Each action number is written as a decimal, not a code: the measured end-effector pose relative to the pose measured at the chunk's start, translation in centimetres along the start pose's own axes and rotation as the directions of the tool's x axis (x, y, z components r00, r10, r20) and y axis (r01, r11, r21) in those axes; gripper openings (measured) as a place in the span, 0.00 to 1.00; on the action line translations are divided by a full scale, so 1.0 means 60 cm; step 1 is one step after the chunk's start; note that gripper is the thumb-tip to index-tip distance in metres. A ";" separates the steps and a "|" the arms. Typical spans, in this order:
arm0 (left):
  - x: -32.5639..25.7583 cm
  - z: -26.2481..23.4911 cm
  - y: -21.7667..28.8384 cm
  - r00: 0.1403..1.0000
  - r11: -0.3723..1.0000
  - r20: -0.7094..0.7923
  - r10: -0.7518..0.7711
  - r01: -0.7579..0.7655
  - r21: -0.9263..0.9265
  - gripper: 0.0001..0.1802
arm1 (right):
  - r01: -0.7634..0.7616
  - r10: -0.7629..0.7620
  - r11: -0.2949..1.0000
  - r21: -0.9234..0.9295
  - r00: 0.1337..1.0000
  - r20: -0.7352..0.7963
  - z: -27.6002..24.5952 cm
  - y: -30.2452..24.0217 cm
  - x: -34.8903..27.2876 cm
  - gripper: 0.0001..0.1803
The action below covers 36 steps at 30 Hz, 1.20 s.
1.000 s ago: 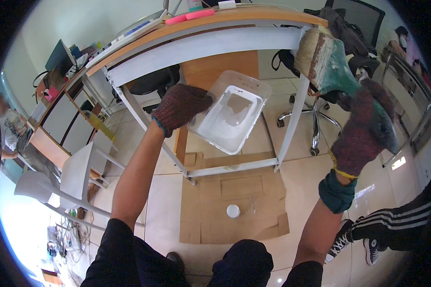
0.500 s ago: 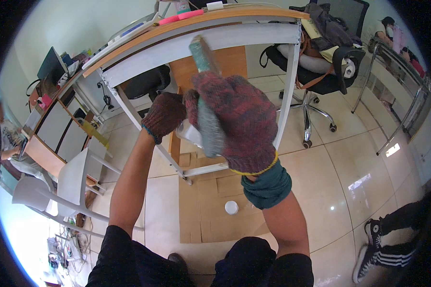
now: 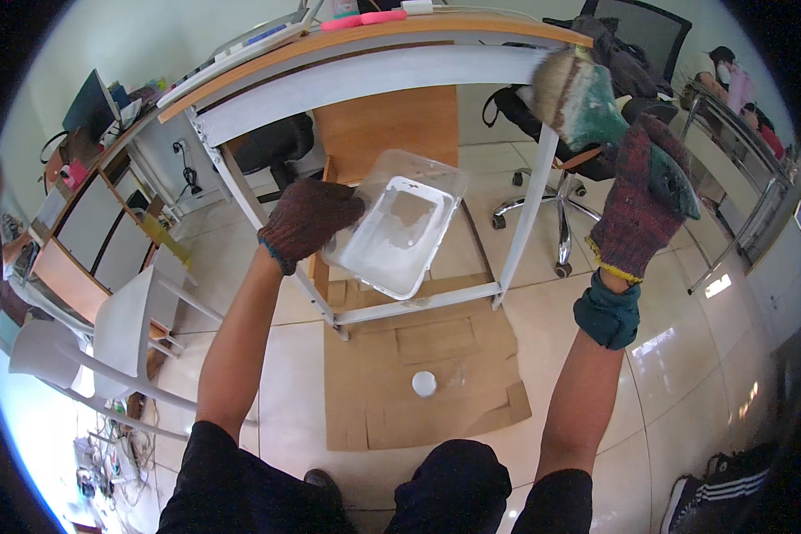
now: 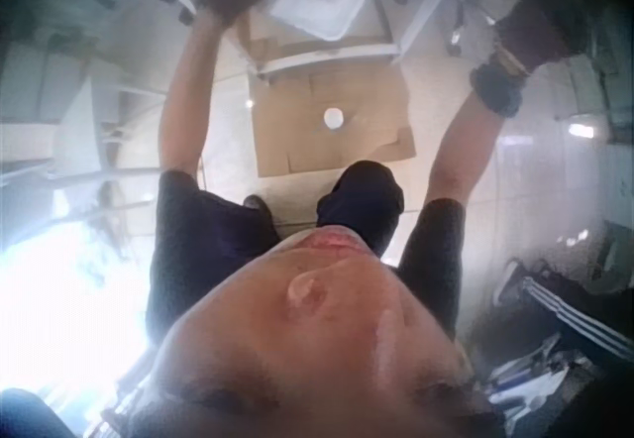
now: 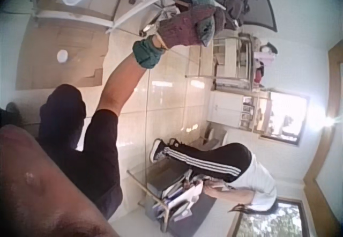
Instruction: The person paints the white metal leg of a table using a paintbrush and a small paint container. They repeatedly dip the brush into the paint and apply it to the leg while sitting on the floor.
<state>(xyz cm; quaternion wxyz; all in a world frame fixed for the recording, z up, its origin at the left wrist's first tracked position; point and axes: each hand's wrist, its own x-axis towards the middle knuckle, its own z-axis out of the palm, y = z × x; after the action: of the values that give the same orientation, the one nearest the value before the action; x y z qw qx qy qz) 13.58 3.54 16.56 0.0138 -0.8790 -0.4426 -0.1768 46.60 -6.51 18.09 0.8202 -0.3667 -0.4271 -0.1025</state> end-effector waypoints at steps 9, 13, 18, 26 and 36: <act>-0.002 0.043 -0.037 0.995 0.992 -0.044 0.093 -0.097 -0.078 0.16 | 0.604 -0.570 0.767 -0.217 0.796 0.204 0.095 -0.007 -0.073 0.17; -0.012 0.045 -0.047 0.972 0.975 -0.094 0.217 -0.213 0.056 0.17 | 0.593 -0.513 0.780 -0.201 0.789 0.339 0.134 -0.058 -0.119 0.18; -0.025 0.038 -0.053 0.998 0.996 -0.027 0.056 -0.058 -0.063 0.14 | 0.576 -0.565 0.813 -0.082 0.816 0.120 0.113 -0.039 -0.108 0.16; -0.024 0.064 -0.072 0.959 0.962 -0.166 0.229 -0.249 -0.111 0.15 | 0.575 -0.533 0.771 -0.274 0.818 0.218 0.137 -0.038 -0.094 0.15; -0.044 0.056 -0.075 0.921 0.895 -0.116 0.373 -0.324 0.306 0.08 | 0.243 -0.242 0.970 0.010 0.959 0.146 0.119 -0.079 -0.135 0.15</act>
<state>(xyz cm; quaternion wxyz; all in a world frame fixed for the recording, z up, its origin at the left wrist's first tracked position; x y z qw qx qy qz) 9.64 4.85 11.95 0.2076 -0.9147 -0.2952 -0.1817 34.85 -6.13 16.86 0.7665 -0.3217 -0.5271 -0.1767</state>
